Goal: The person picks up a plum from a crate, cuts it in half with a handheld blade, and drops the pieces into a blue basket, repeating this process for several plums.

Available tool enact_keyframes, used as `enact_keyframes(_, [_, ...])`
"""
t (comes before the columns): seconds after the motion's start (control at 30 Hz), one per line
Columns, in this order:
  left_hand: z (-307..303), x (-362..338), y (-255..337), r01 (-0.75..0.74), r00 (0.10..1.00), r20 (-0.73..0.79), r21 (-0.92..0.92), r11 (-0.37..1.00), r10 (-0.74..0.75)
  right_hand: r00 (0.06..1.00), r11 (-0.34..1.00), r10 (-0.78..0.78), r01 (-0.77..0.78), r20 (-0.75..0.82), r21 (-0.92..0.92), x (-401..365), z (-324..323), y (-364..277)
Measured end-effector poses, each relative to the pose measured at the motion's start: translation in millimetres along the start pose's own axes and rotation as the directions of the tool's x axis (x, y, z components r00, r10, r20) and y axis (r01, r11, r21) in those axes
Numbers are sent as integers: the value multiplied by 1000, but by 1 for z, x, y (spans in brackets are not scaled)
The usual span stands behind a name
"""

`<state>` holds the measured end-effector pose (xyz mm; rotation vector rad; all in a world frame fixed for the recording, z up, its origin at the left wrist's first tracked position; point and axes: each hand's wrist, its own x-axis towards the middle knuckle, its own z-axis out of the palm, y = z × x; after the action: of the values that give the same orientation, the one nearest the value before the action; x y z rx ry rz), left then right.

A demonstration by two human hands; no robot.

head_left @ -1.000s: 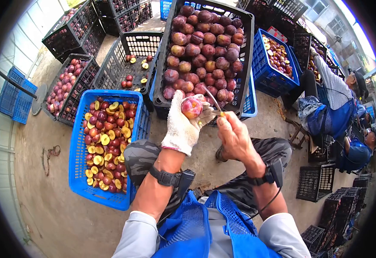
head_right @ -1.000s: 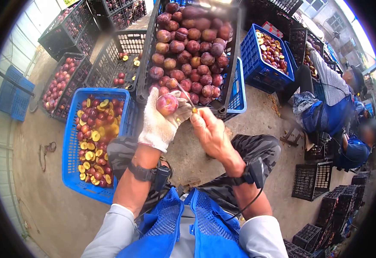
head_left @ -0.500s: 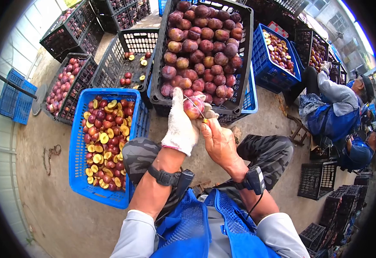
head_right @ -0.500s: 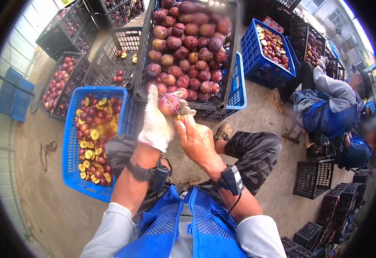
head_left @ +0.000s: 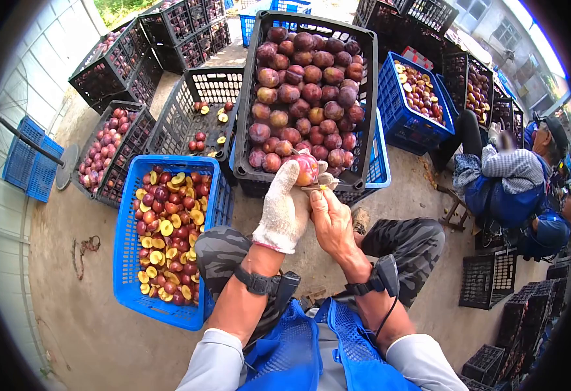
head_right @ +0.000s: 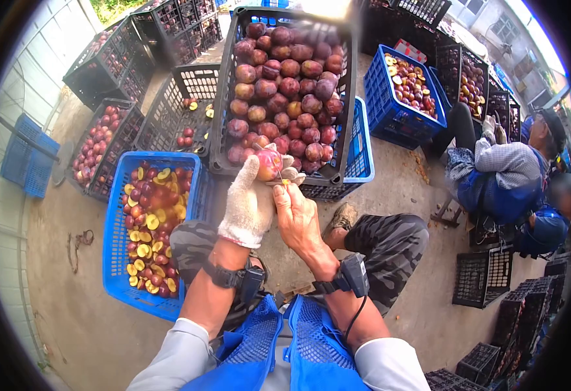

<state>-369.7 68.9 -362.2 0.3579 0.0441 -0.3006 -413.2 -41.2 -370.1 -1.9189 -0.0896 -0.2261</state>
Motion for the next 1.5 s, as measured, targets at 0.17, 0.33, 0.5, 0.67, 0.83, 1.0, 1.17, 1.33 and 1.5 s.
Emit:
enact_keyframes(0.17, [1,-8,21,-110,994,45,171,979,104,965,991,122,-104,234,-87,12,-32,-16])
enact_keyframes(0.33, [-9,-25,34,14,999,23,422,906,-26,913,982,85,-9,399,-188,14,-62,-16])
enact_keyframes(0.5, [-14,-44,53,1,973,109,880,476,-203,718,957,258,-100,647,-271,12,-88,-39])
enact_keyframes(0.67, [-23,-45,44,-129,831,169,985,113,-530,613,950,214,49,761,-307,-10,-93,-9])
enact_keyframes(0.83, [-25,-33,6,107,993,-16,566,818,-119,851,810,401,-503,340,303,-50,-28,12])
enact_keyframes(1.0, [-26,-38,23,120,988,23,527,841,-155,933,972,155,-203,325,121,-38,-36,6])
enact_keyframes(1.17, [-25,-55,40,116,984,4,741,662,-177,782,984,171,-106,599,-142,-13,-76,8])
enact_keyframes(1.33, [-28,-70,37,-132,861,125,991,21,-492,347,931,252,169,904,-324,9,-95,-3])
enact_keyframes(1.5, [2,-65,5,-116,767,19,987,-110,-642,143,702,603,372,785,-607,35,-98,-52])
